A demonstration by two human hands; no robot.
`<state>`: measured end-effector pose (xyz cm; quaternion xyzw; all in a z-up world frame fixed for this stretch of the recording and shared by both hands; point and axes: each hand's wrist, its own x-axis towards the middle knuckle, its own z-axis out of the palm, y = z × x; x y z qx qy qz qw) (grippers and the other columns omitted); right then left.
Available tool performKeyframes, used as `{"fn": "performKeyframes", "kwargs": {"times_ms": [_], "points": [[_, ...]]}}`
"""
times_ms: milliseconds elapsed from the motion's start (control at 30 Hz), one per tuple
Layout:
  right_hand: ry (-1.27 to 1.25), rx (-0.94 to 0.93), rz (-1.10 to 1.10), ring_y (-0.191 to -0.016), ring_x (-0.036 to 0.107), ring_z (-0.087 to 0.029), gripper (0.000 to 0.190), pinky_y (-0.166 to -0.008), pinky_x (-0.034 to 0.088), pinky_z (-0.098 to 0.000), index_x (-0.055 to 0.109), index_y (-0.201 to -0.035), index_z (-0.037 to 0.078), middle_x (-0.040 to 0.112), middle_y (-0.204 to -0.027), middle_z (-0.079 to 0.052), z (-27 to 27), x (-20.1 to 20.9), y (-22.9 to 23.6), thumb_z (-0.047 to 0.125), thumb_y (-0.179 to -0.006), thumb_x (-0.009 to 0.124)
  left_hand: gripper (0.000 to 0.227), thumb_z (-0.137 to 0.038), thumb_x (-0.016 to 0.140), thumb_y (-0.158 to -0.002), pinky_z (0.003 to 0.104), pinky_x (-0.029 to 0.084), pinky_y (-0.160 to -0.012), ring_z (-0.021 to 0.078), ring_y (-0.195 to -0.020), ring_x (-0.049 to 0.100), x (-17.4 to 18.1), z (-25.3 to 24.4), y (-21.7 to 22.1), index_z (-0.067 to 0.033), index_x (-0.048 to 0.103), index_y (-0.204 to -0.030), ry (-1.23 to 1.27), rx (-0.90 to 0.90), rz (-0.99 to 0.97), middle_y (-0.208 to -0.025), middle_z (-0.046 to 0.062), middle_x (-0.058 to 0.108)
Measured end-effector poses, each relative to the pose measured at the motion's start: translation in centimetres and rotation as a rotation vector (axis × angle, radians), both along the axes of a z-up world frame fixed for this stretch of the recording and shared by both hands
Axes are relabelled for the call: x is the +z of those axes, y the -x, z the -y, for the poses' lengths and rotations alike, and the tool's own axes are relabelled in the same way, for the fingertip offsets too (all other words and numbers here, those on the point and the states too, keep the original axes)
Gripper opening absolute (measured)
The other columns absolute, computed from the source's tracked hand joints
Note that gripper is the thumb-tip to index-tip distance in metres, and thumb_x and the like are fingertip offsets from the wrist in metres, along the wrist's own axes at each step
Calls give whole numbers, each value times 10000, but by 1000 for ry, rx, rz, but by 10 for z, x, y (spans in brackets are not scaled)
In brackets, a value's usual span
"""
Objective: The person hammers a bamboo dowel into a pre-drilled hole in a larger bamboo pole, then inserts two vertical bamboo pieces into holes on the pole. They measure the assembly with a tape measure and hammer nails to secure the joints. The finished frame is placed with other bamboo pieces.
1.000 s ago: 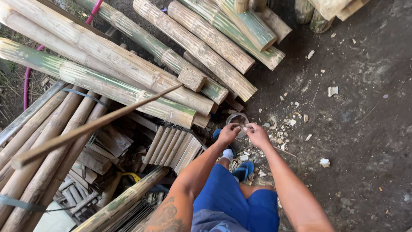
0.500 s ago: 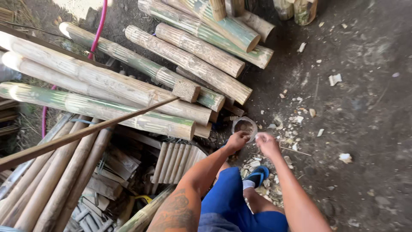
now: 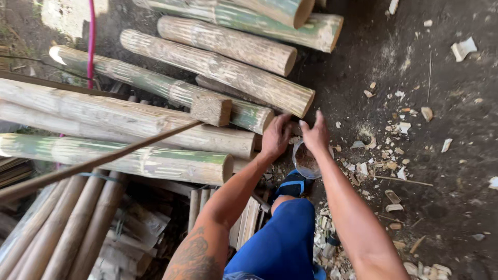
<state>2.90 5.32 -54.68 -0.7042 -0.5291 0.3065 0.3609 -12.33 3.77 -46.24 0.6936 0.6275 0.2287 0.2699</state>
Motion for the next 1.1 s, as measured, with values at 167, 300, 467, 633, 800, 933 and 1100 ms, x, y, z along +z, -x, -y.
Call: {"fn": "performKeyframes", "kwargs": {"times_ms": [167, 300, 467, 633, 800, 933, 1100], "points": [[194, 27, -196, -991, 698, -343, 317, -796, 544, -477, 626, -1189, 104, 720, -1116, -157, -27, -32, 25, 320, -966, 692, 648, -30, 566, -882, 471, 415, -1167, 356, -1405, 519, -31, -6, -1, -139, 478, -1514, -177, -199, -114, -1514, 136, 530], [-42, -31, -252, -763, 703, -226, 119, -603, 544, -419, 614, -1021, 74, 730, -962, -99, -25, -20, 14, 192, -1016, 607, 776, -97, 620, -865, 521, 275, -1246, 327, -1511, 353, -46, 2, -6, -173, 340, -1585, -285, -260, -297, -1627, 107, 383], [-346, -190, -317, -712, 614, -140, 210, -602, 528, -343, 611, -984, 59, 670, -856, -36, 30, -10, -50, 249, -1048, 673, 996, -353, 754, -848, 567, 115, -1265, 309, -1561, 110, -40, -2, -3, -227, 134, -1618, -381, -312, -584, -1679, 109, 163], [-557, -568, -308, -910, 598, -129, 36, -792, 525, -317, 576, -1044, 70, 607, -1025, -45, 110, -16, -151, 91, -1074, 580, 1066, -401, 813, -795, 607, 108, -1250, 311, -1575, 91, -37, -17, -12, -289, 137, -1611, -380, -430, -677, -1700, 87, 159], [-728, -886, -393, -779, 416, -100, 310, -682, 399, -292, 479, -932, 37, 496, -883, -4, 223, -41, -279, 88, -1178, 660, 1123, -344, 863, -787, 580, 186, -1231, 345, -1509, 272, -30, -21, -66, -365, 158, -1661, -770, -779, -885, -1596, 130, 357], [-730, -1299, -445, -907, 519, -95, 179, -760, 424, -267, 487, -1188, 237, 529, -1138, 109, 321, -95, -285, 327, -1100, 614, 1247, -427, 925, -640, 596, 330, -1153, 396, -1377, 433, -8, 21, -157, -345, 163, -1624, -358, -1091, -657, -1423, 173, 475], [-679, -420, -959, -1239, 553, -204, 616, -1101, 464, -426, 463, -1387, 93, 543, -1306, -107, 305, -169, -113, 377, -938, 775, 1276, -470, 957, -598, 605, 445, -1056, 434, -1282, 496, 49, 126, -248, -369, 159, -1589, -262, -1407, -581, -1388, 183, 472]]}}
